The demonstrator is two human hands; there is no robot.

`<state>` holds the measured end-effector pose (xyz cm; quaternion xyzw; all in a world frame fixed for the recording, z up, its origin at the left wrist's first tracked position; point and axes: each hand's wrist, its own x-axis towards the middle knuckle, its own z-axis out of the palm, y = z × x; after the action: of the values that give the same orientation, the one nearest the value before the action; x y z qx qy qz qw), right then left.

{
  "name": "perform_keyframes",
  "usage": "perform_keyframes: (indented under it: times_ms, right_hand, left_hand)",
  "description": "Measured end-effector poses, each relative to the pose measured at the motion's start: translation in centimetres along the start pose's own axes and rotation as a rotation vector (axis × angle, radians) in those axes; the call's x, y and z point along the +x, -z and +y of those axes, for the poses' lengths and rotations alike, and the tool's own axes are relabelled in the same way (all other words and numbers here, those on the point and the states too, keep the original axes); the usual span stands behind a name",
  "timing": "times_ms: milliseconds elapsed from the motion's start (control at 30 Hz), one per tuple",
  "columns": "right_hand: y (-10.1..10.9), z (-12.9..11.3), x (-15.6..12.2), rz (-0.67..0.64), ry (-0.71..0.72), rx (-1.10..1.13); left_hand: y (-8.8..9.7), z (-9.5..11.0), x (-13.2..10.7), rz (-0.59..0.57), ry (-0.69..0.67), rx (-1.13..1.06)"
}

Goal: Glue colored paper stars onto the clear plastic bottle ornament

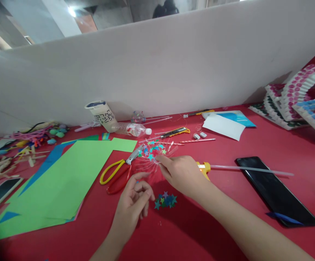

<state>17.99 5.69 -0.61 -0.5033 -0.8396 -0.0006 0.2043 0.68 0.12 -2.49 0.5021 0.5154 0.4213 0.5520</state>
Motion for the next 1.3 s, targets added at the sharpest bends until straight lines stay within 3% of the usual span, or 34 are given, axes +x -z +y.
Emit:
perform_keyframes:
  times_ms: [167, 367, 733, 1000, 1300]
  right_hand:
    - [0.6, 0.4, 0.1, 0.062, 0.001, 0.078]
    - [1.8, 1.7, 0.7, 0.080, -0.156, 0.140]
    - [0.4, 0.3, 0.3, -0.074, 0.063, -0.007]
    - [0.9, 0.8, 0.3, -0.018, 0.062, 0.047]
    - [1.4, 0.9, 0.5, 0.035, -0.068, 0.140]
  left_hand:
    - [0.0, -0.1, 0.0, 0.000, 0.004, -0.011]
    - [-0.2, 0.0, 0.1, 0.061, 0.010, 0.049]
    - [0.0, 0.5, -0.3, 0.053, -0.024, 0.134]
    - [-0.1, 0.3, -0.3, 0.050, -0.021, 0.101]
    - [-0.1, 0.3, -0.2, 0.070, -0.017, 0.109]
